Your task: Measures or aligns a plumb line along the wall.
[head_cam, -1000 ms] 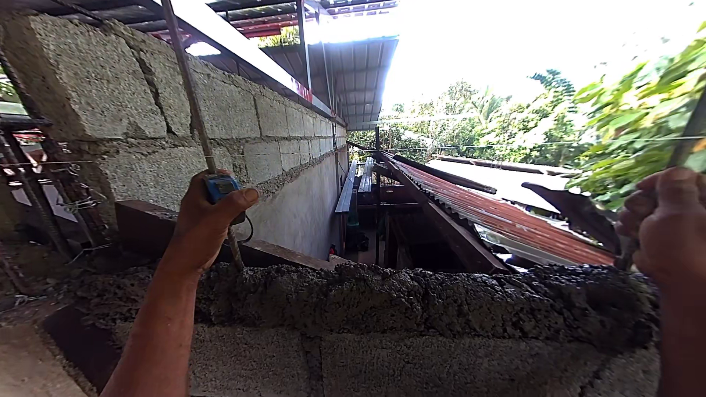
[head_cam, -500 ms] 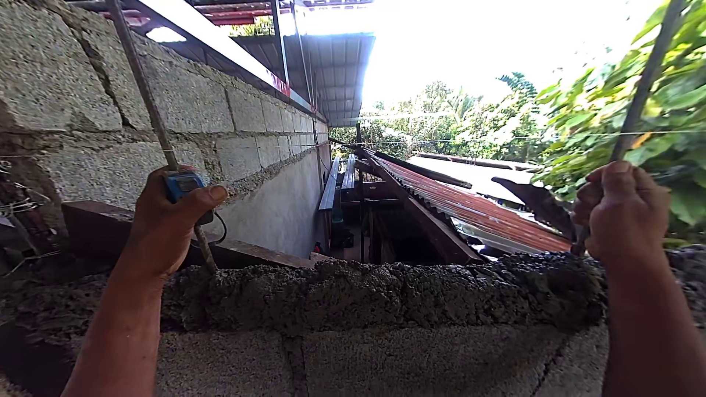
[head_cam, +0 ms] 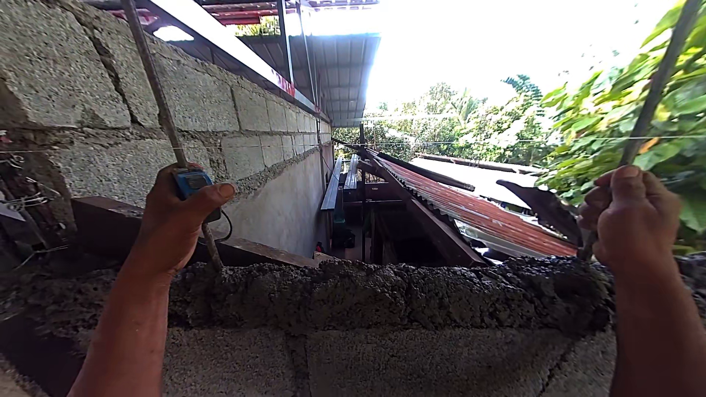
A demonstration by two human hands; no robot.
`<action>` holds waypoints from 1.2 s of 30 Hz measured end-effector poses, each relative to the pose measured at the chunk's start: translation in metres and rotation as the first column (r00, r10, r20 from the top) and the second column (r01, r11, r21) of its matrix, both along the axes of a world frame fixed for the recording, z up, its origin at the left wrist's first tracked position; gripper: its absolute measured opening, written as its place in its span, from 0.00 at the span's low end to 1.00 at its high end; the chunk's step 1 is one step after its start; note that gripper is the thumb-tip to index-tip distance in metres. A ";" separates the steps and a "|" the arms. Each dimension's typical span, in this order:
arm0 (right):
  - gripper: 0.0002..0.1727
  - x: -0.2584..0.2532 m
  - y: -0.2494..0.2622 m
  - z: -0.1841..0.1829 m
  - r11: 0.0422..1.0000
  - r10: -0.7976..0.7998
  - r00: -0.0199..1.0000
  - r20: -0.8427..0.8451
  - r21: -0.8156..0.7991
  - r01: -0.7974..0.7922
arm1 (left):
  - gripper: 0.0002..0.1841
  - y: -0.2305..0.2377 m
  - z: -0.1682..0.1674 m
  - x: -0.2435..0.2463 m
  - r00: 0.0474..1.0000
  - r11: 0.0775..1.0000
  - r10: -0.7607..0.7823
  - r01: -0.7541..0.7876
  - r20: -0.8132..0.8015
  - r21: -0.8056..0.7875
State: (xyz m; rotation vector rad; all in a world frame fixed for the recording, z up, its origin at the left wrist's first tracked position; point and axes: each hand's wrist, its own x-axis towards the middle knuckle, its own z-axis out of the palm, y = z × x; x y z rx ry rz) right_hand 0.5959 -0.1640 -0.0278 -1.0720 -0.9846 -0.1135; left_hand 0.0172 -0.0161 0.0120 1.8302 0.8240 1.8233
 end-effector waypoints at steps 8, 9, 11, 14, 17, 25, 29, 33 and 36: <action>0.20 -0.003 0.000 0.001 1.000 -0.008 1.000 -0.012 0.001 0.008 | 0.39 0.000 -0.001 0.000 1.000 1.000 -0.015 0.015 0.005 0.002; 0.20 -0.004 0.000 0.001 1.000 -0.009 1.000 -0.013 0.002 0.009 | 0.39 0.000 0.000 0.000 1.000 1.000 -0.017 0.017 0.003 0.000; 0.20 -0.004 0.000 0.002 1.000 -0.006 1.000 -0.018 0.005 0.006 | 0.38 -0.001 0.000 0.000 1.000 1.000 -0.014 0.014 0.001 -0.005; 0.20 -0.004 0.000 0.002 1.000 -0.011 1.000 -0.017 0.005 0.011 | 0.38 0.000 0.000 0.000 1.000 1.000 -0.011 0.011 -0.004 0.000; 0.20 -0.003 0.001 0.002 1.000 -0.017 1.000 -0.024 0.005 0.017 | 0.38 0.000 0.000 0.000 1.000 1.000 -0.016 0.016 0.000 0.000; 0.19 0.000 0.002 0.001 1.000 0.006 1.000 -0.023 0.009 -0.006 | 0.37 -0.001 0.000 0.001 1.000 1.000 -0.015 0.015 -0.001 -0.005; 0.19 0.000 0.001 0.001 1.000 0.008 1.000 0.008 0.016 -0.008 | 0.38 -0.002 0.001 0.001 1.000 1.000 0.005 -0.005 -0.021 -0.008; 0.20 0.001 0.001 0.001 1.000 0.005 1.000 0.010 0.015 -0.005 | 0.38 -0.003 0.001 0.001 1.000 1.000 0.013 -0.013 -0.025 -0.017; 0.20 0.000 0.001 0.001 1.000 0.006 1.000 0.006 0.016 -0.006 | 0.37 -0.003 0.001 0.001 1.000 1.000 0.017 -0.017 -0.021 -0.019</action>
